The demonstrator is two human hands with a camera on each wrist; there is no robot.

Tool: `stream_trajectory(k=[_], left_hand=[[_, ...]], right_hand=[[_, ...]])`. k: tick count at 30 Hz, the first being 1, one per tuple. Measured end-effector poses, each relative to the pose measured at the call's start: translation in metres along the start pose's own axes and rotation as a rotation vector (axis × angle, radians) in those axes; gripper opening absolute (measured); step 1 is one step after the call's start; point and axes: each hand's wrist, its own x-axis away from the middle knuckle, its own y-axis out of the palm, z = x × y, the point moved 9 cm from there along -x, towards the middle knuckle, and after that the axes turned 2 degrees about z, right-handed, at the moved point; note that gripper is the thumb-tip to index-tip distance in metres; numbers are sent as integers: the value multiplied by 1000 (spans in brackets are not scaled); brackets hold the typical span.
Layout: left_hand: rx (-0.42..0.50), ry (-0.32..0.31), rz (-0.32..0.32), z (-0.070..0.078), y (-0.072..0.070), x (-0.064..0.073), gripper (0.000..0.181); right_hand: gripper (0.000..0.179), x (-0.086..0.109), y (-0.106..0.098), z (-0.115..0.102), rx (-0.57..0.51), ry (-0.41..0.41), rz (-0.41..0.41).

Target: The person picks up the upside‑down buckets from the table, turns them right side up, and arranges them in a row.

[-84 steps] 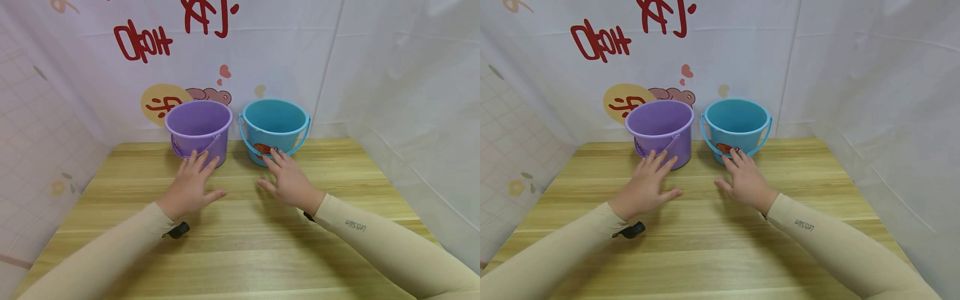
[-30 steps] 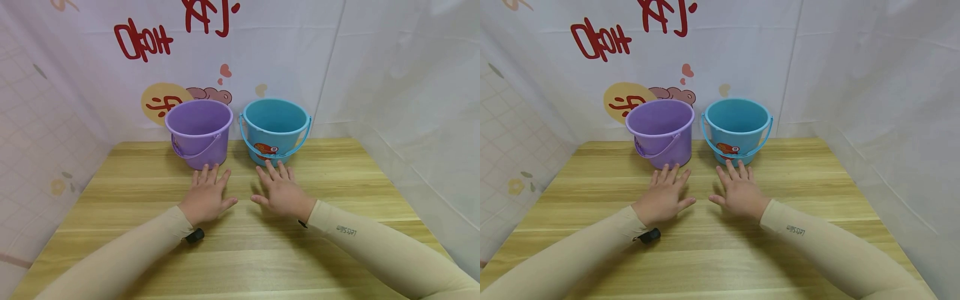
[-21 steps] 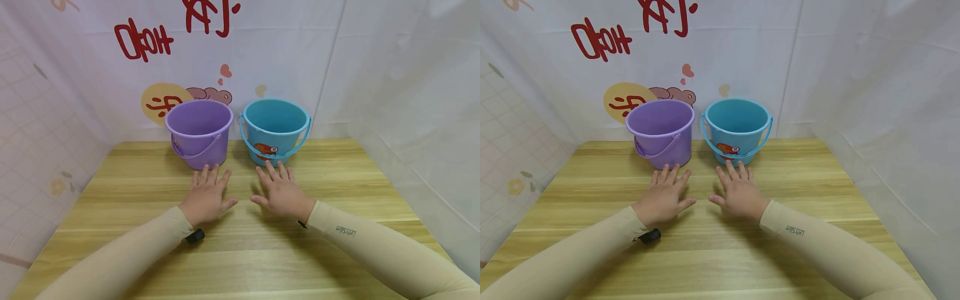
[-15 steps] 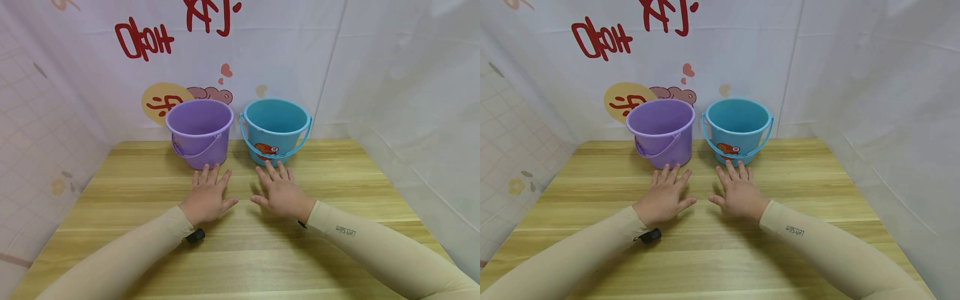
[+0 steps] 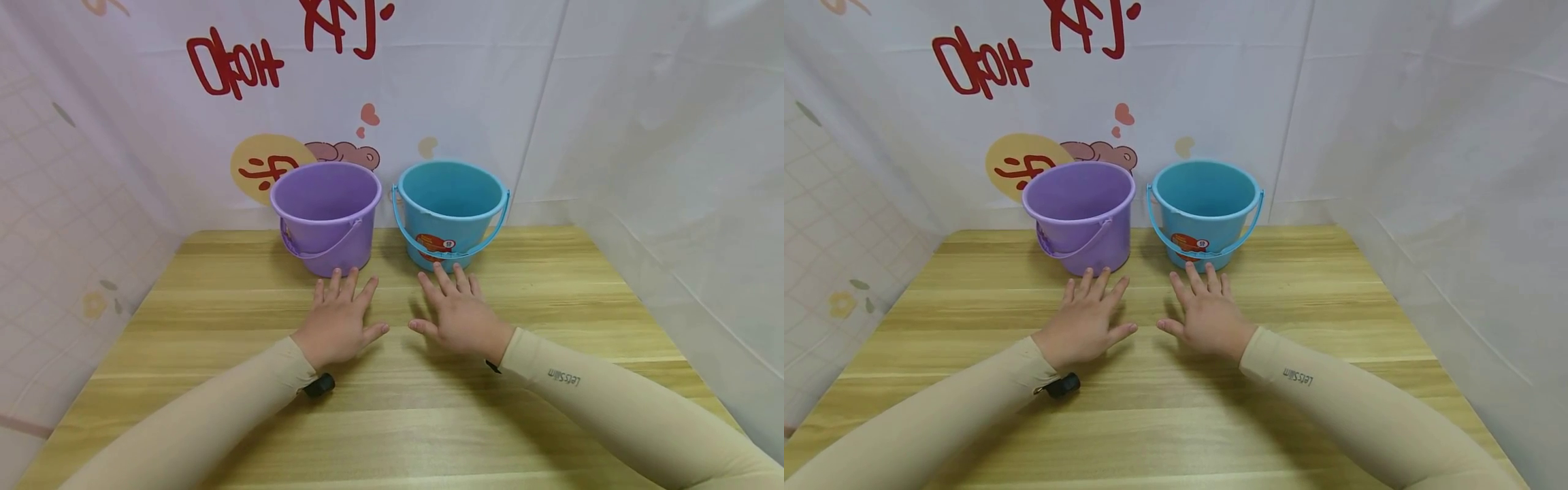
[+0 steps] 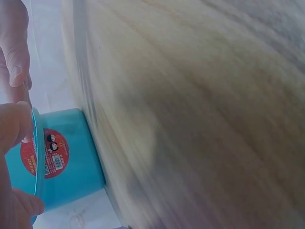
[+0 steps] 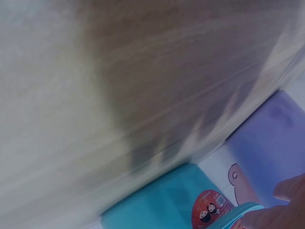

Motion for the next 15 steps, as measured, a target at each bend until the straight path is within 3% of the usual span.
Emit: stream_trajectory(k=[15], left_hand=[[7, -3, -1, 0, -2, 2, 89]], right_hand=[[89, 1, -1, 0, 10, 17, 17]])
